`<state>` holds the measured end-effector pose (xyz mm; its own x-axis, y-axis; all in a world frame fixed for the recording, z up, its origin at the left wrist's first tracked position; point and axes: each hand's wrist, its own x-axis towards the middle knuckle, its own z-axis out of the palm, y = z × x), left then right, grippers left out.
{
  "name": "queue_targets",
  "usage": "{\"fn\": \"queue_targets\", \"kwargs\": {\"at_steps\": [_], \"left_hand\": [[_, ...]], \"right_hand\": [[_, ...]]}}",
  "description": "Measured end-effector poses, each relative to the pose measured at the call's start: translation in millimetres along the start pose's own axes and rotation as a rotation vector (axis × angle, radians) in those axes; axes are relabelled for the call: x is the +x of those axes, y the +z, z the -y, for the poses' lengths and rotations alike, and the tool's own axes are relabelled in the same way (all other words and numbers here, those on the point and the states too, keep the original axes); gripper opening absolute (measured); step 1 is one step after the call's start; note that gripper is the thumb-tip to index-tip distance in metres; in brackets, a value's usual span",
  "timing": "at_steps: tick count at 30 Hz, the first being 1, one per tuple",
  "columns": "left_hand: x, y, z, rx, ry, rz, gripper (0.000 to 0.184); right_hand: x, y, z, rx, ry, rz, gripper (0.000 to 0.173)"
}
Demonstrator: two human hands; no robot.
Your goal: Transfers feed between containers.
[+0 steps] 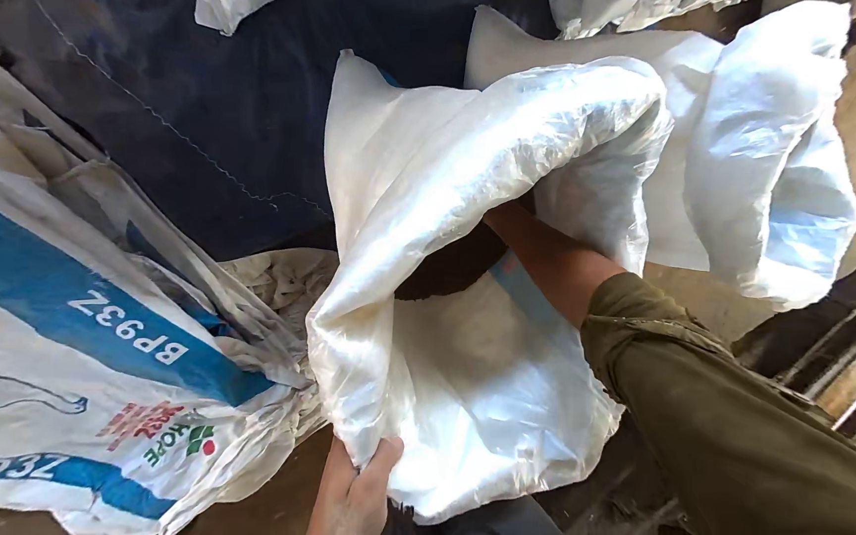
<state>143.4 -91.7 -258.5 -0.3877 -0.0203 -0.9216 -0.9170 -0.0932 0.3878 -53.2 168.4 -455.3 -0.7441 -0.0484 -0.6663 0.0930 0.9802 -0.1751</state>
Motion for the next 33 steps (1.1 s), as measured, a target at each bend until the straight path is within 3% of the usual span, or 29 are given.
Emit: {"fn": "queue_targets", "kwargs": {"at_steps": [2,6,10,12,15,18,22,25,30,33], "left_hand": [[0.0,2.0,-0.4,-0.052,0.003,-0.01,0.033],[0.3,1.6,3.6,-0.114,0.011,-0.011,0.034],[4.0,4.6,1.8,-0.16,0.052,0.025,0.034],[4.2,3.7,-3.2,-0.161,0.051,0.038,0.033],[3.6,1.1,-6.9,-0.115,0.027,0.044,0.031],[4.8,-0.6,-9.3,-0.039,-0.022,0.028,0.033],[11.0,-0.4,-6.2,0.069,0.031,0.129,0.034],[15.0,-8.2,-4.7,0.149,0.123,0.183,0.054],[19.5,-49.2,10.0,0.14,0.303,0.299,0.12],[29.1,-69.5,37.8,0.017,0.227,0.219,0.119]], "right_hand": [[4.6,11.6,-1.1,0.051,-0.006,-0.037,0.043],[21.1,21.3,-1.7,0.083,0.143,0.149,0.043],[19.2,18.5,-3.7,0.106,0.028,0.276,0.053],[9.6,21.5,0.9,0.306,-0.012,0.244,0.051],[-2.9,25.7,0.8,0.511,-0.006,0.35,0.047],[-11.6,63.0,-19.3,0.556,-0.047,0.374,0.042],[-22.5,77.0,-13.5,0.609,0.095,0.599,0.069],[-29.3,52.9,-0.7,0.645,0.036,0.56,0.065],[-45.9,9.9,-2.4,0.646,0.078,0.493,0.07],[-63.4,-15.1,-7.3,0.701,0.124,0.438,0.071]]}}
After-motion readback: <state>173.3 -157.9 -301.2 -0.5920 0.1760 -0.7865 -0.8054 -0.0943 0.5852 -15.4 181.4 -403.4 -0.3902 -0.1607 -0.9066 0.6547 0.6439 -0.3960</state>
